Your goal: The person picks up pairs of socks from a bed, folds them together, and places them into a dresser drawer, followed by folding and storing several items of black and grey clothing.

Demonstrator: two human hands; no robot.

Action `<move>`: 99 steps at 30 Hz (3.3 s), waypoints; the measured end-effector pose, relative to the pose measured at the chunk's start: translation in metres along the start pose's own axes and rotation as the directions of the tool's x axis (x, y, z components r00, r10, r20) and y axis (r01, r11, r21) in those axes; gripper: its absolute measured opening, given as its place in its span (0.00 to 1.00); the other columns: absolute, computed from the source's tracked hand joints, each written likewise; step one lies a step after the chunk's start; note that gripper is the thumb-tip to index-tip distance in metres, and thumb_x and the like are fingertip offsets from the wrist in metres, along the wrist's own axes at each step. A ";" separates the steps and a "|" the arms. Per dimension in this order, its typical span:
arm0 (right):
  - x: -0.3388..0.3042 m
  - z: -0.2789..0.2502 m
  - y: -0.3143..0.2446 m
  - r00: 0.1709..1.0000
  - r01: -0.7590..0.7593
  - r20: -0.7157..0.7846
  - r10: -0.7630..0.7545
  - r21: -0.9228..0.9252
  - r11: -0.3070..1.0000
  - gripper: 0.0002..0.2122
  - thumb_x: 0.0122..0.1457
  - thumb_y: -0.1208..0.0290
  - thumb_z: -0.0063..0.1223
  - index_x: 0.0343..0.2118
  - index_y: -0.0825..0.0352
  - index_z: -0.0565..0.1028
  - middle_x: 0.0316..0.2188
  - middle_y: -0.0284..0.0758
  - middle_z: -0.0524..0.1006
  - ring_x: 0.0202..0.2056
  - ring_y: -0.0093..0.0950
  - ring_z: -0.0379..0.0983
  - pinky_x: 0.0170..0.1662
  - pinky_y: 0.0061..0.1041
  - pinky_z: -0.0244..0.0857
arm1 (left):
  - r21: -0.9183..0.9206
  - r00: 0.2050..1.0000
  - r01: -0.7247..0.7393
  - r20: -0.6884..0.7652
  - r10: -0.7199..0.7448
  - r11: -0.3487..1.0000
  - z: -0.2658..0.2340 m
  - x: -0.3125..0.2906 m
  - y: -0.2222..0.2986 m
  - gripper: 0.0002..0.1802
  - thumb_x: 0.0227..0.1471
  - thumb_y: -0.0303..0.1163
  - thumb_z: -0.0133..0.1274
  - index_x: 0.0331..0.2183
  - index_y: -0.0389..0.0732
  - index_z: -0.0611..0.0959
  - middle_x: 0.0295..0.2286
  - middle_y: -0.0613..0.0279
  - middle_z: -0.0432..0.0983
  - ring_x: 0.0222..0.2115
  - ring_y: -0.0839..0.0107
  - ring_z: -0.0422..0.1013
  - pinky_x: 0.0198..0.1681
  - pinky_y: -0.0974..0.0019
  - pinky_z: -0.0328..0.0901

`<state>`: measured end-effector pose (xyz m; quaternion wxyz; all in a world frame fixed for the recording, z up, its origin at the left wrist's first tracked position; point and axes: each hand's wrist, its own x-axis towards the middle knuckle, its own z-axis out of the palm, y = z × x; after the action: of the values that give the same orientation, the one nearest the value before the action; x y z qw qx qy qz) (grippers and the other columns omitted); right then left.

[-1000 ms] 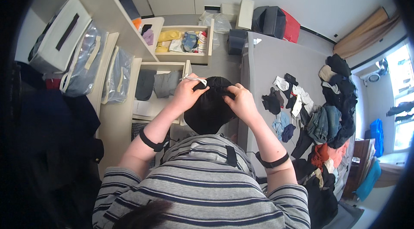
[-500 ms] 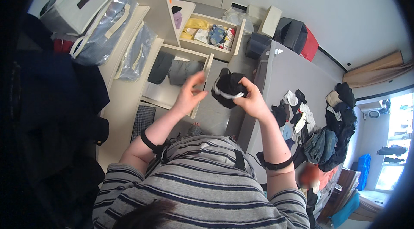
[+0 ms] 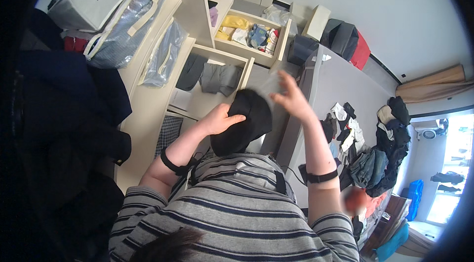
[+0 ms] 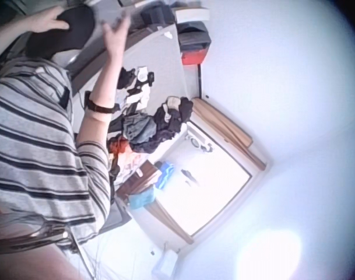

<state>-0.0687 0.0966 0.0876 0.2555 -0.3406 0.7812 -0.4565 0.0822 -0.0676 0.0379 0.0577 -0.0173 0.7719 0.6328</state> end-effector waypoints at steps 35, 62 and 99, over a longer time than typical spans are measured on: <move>-0.058 0.071 0.047 0.754 -0.600 0.188 0.629 0.586 0.544 0.11 0.48 0.66 0.42 0.34 0.64 0.64 0.35 0.34 0.67 0.35 0.25 0.65 0.36 0.23 0.59 | -0.861 0.637 0.107 -0.324 -0.699 0.497 -0.039 -0.025 -0.172 0.25 0.32 0.31 0.53 0.38 0.49 0.65 0.32 0.67 0.66 0.30 0.73 0.64 0.26 0.68 0.59; -0.207 0.125 0.128 0.265 -0.357 -0.147 0.953 0.903 0.238 0.11 0.49 0.64 0.41 0.34 0.63 0.65 0.33 0.32 0.67 0.33 0.25 0.65 0.34 0.25 0.60 | -0.078 0.978 0.208 0.044 -0.205 0.975 0.000 0.036 -0.111 0.17 0.44 0.25 0.41 0.40 0.38 0.65 0.41 0.58 0.60 0.44 0.69 0.56 0.46 0.70 0.50; -0.277 0.119 0.241 -0.345 -0.884 -0.560 0.753 0.463 -0.061 0.19 0.45 0.73 0.39 0.44 0.61 0.55 0.41 0.38 0.57 0.41 0.34 0.58 0.39 0.33 0.58 | 0.289 0.587 0.677 0.343 -0.733 0.677 0.006 -0.025 -0.036 0.15 0.44 0.27 0.42 0.39 0.38 0.66 0.36 0.62 0.65 0.36 0.75 0.62 0.35 0.76 0.58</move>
<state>0.1202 0.3294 -0.1554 0.1441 0.5269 0.8260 -0.1389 0.1113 -0.0696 0.0048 0.4745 -0.1775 0.7066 0.4940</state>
